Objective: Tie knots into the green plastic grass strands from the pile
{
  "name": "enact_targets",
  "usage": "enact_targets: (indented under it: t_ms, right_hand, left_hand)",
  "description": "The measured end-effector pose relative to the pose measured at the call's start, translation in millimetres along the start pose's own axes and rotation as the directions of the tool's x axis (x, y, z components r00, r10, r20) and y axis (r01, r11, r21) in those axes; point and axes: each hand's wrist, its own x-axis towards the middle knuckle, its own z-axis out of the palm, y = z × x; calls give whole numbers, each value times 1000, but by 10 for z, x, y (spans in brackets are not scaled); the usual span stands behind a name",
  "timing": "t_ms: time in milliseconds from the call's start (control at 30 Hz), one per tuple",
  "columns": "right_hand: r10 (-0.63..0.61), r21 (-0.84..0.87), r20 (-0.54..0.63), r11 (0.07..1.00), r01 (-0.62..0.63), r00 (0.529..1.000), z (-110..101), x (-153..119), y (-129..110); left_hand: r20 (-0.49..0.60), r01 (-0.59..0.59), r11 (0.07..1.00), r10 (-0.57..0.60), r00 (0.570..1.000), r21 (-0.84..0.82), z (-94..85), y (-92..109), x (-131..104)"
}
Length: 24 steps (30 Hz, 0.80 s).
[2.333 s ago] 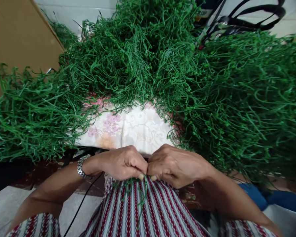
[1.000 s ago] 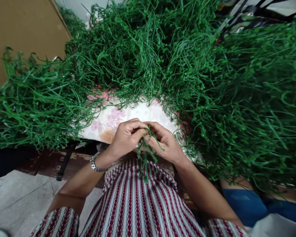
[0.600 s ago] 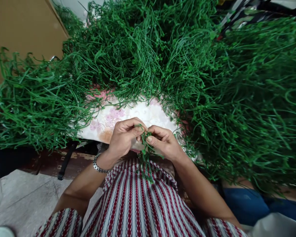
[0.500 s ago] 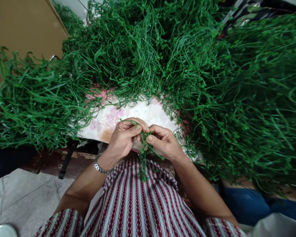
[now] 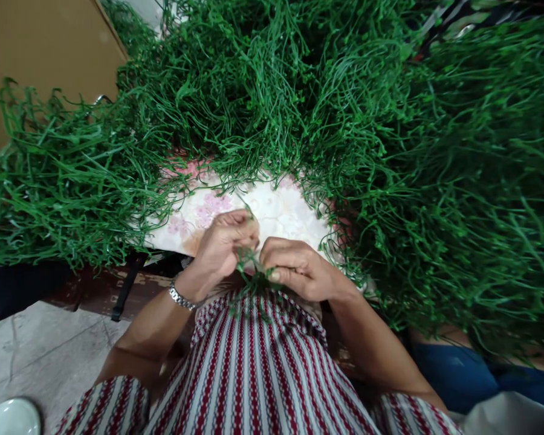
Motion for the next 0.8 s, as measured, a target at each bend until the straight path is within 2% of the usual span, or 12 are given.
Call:
enact_targets:
  t_ms: [67, 200, 333, 400, 533, 600, 700, 800]
  right_hand:
    - [-6, -56, -60, 998, 3, 998, -34, -46, -12]
    - [50, -257, -346, 955, -146, 937, -116, -132, -34]
    - [121, -171, -508, 956, -237, 853, -137, -123, -77]
    - [156, -137, -503, 957, -257, 850, -112, -76, -113]
    - [200, -202, -381, 935, -292, 903, -15, 48, -152]
    - [229, -168, -342, 939, -299, 912, 42, 100, -125]
    - [259, -23, -363, 958, -287, 895, 130, 145, -33]
    - [272, 124, -406, 962, -242, 873, 204, 145, 62]
  left_hand:
    - [-29, -79, 997, 79, 996, 6, -51, 43, 14]
    - [-2, -143, 985, 143, 990, 92, -75, 76, 35]
    - [-9, -194, 976, 196, 981, 102, 4, 60, 95]
    - [1, -219, 969, 220, 975, 113, 53, 49, 128]
    - [-1, -278, 956, 280, 960, 95, 119, 25, 151]
    - [-22, -307, 946, 310, 950, 101, 135, 12, 144]
    - [-51, -320, 940, 327, 944, 120, 154, -2, 128]
    - [-65, -279, 955, 286, 956, 104, 169, 0, 115]
